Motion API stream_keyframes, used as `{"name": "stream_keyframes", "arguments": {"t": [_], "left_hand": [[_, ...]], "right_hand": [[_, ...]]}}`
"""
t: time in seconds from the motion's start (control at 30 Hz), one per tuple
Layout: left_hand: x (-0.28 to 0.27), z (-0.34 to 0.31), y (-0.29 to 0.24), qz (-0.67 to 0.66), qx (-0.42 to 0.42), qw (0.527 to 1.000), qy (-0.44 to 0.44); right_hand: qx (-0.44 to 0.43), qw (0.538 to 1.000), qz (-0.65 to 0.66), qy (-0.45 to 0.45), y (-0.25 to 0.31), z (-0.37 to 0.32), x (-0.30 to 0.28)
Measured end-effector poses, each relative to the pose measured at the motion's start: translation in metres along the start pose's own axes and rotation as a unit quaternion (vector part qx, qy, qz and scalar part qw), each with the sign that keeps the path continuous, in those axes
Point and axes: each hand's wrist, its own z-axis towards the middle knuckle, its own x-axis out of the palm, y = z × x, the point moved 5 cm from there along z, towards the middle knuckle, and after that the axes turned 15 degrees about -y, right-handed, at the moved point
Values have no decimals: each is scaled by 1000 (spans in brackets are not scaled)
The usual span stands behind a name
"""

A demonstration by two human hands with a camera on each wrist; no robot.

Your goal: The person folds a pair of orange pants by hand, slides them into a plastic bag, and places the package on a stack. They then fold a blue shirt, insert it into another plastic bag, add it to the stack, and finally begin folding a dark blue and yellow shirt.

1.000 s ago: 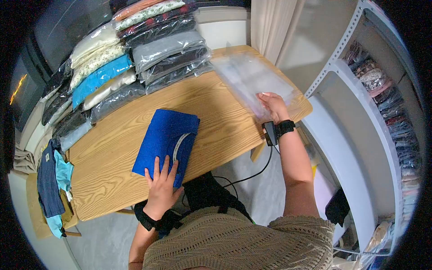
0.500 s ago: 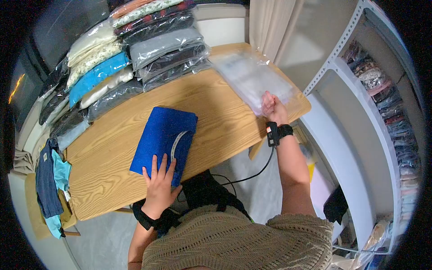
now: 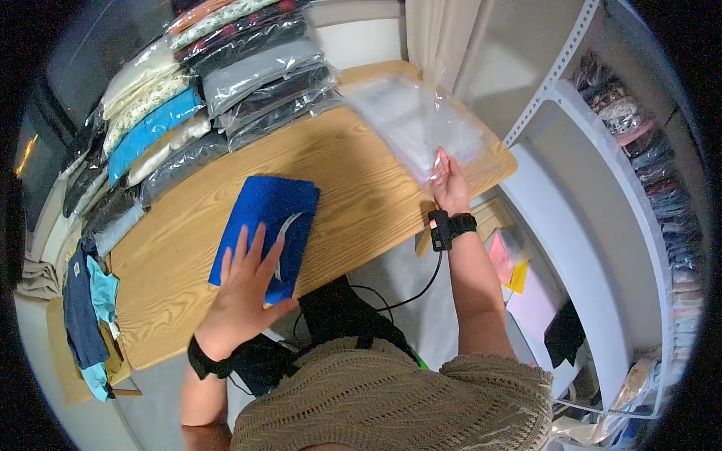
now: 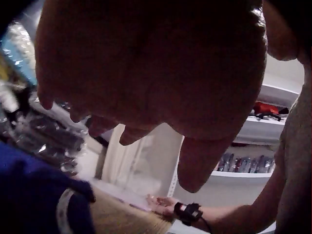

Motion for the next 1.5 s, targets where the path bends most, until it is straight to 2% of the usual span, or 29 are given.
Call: {"name": "stream_keyframes", "arguments": {"t": [0.03, 0.1, 0.13, 0.2, 0.23, 0.3, 0.33, 0.47, 0.57, 0.7, 0.87, 0.93, 0.97, 1.03, 1.07, 1.13, 1.23, 1.4, 1.43, 1.47, 1.5], "left_hand": [[-8, 15, -8, 3, 2, 1000, 4], [-19, 48, -36, -17, 110, 993, -27], [-12, 65, -42, -17, 111, 993, -25], [13, 95, -56, -95, 169, 981, -6], [31, 110, -59, -96, 171, 981, -5], [78, 136, -69, -54, 262, 964, 12], [99, 150, -73, -54, 264, 963, 11], [179, 187, -87, -75, 240, 965, 78], [216, 193, -84, -67, 219, 967, 115], [218, 192, -81, -59, 180, 964, 189], [211, 191, -86, -18, 177, 962, 206], [211, 189, -83, -7, 170, 961, 219], [213, 188, -82, -17, 166, 963, 213], [218, 186, -82, -31, 166, 964, 205], [219, 187, -82, -32, 169, 964, 201], [220, 188, -82, -35, 172, 965, 193], [224, 187, -78, -49, 168, 967, 186], [210, 184, -83, -71, 130, 974, 170], [208, 184, -89, -71, 129, 975, 167], [195, 187, -102, -180, 141, 972, 49], [181, 185, -109, -284, 147, 945, -69]], "right_hand": [[1, 1000, 4, -3, 0, -3, 0], [-11, 1000, -3, 7, 0, -6, 4], [-11, 1000, -1, 5, 0, -4, 2], [-7, 998, 21, 53, -1, 0, 1], [-4, 999, 36, 40, -3, -2, 1], [-13, 999, 46, 21, -4, -7, 4], [-21, 998, 56, 5, -3, -7, 4], [-37, 998, 43, 34, -3, -6, 1], [-34, 998, 35, 26, 0, -13, 6], [-35, 996, 77, 31, 0, -14, 3], [-52, 982, 176, 48, 18, -21, -5], [-128, 981, 145, -4, 47, -43, 0], [-127, 981, 144, -4, 56, -46, -1], [-268, 960, 58, 52, 88, -59, 2], [-272, 959, 55, 54, 103, -66, 3], [-322, 943, 80, -13, 137, -81, 1], [-401, 914, 49, -18, 178, -94, -6], [-416, 908, 11, 43, 180, -127, 20], [-432, 898, -56, 61, 170, -139, 34], [-445, 884, -122, 78, 155, -150, 48], [-453, 872, -155, 101, 140, -167, 67]]}}
